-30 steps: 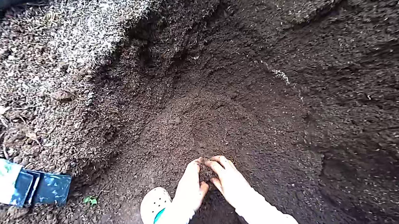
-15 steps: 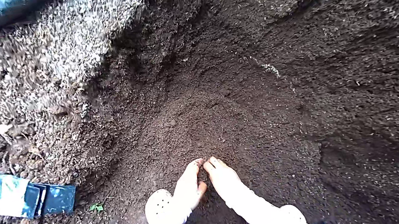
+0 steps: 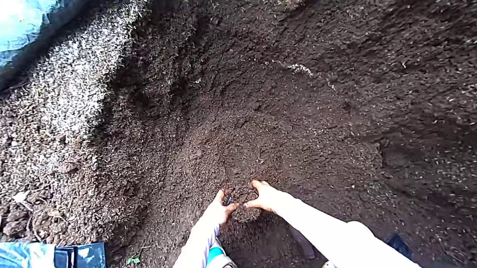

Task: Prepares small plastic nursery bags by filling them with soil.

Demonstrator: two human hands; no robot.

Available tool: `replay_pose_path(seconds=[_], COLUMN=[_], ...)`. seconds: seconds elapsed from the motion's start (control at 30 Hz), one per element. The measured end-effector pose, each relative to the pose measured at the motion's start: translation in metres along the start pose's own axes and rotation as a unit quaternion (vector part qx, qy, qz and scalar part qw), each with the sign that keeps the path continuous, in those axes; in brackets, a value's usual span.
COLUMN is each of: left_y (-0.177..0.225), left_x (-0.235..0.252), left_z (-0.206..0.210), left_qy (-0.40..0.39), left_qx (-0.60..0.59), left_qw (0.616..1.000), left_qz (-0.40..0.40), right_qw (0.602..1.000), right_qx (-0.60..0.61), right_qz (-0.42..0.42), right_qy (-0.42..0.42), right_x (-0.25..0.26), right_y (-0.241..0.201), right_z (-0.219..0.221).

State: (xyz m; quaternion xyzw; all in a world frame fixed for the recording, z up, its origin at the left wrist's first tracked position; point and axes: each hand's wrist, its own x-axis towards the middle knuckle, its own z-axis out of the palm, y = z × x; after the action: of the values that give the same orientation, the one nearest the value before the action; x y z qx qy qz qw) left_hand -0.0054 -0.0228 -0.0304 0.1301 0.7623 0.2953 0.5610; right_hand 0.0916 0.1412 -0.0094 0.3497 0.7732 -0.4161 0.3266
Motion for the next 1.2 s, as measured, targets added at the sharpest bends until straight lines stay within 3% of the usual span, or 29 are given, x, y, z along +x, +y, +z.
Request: replay_pose_path(seconds=[0.13, 0.2, 0.27, 0.37, 0.47, 0.6, 0.7, 0.77, 0.83, 0.93, 1.07, 1.13, 1.2], left_y=[0.013, 0.01, 0.002, 0.0, 0.014, 0.017, 0.015, 0.018, 0.027, 0.042, 0.062, 0.052, 0.037], left_x=[-0.005, -0.008, -0.003, 0.006, 0.01, -0.004, -0.001, 0.004, 0.003, 0.004, 0.002, -0.001, -0.004], left_z=[0.005, 0.002, -0.007, 0.002, 0.017, 0.014, -0.003, -0.01, -0.013, -0.015, -0.004, 0.002, 0.001], left_qy=[0.047, 0.056, 0.068, 0.054, 0.059, 0.095, 0.135, 0.094, 0.069, 0.063, 0.103, 0.165, 0.238], left_qx=[0.147, 0.19, 0.139, 0.016, 0.032, -0.07, 0.0, 0.078, 0.133, 0.254, 0.428, 0.415, 0.31], left_qw=[0.988, 0.98, 0.985, 0.978, 0.966, 0.938, 0.957, 0.976, 0.976, 0.952, 0.887, 0.875, 0.892], left_qz=[-0.017, 0.006, 0.078, 0.199, 0.248, 0.327, 0.258, 0.179, 0.16, 0.162, 0.14, 0.188, 0.225], right_qw=[0.996, 0.996, 0.995, 0.956, 0.951, 0.947, 0.969, 0.978, 0.986, 0.998, 0.993, 0.991, 0.989], right_qx=[-0.091, -0.076, 0.052, 0.288, 0.305, 0.311, 0.246, 0.206, 0.16, 0.045, -0.073, -0.076, -0.028], right_qz=[0.008, -0.024, -0.079, -0.053, -0.052, -0.079, 0.004, 0.037, 0.041, 0.034, 0.027, 0.013, -0.013], right_qy=[0.019, 0.027, 0.022, -0.033, -0.015, 0.016, 0.012, -0.013, -0.017, 0.007, 0.083, 0.114, 0.145], right_x=[-0.005, -0.01, -0.011, -0.029, -0.036, -0.042, -0.032, -0.027, -0.025, -0.028, -0.034, -0.036, -0.035], right_y=[-0.012, -0.004, 0.015, 0.033, 0.033, 0.037, 0.037, 0.032, 0.022, 0.008, -0.001, 0.001, 0.009], right_z=[0.006, 0.007, 0.001, -0.005, -0.001, -0.006, -0.008, -0.003, 0.0, -0.002, -0.002, 0.002, 0.001])
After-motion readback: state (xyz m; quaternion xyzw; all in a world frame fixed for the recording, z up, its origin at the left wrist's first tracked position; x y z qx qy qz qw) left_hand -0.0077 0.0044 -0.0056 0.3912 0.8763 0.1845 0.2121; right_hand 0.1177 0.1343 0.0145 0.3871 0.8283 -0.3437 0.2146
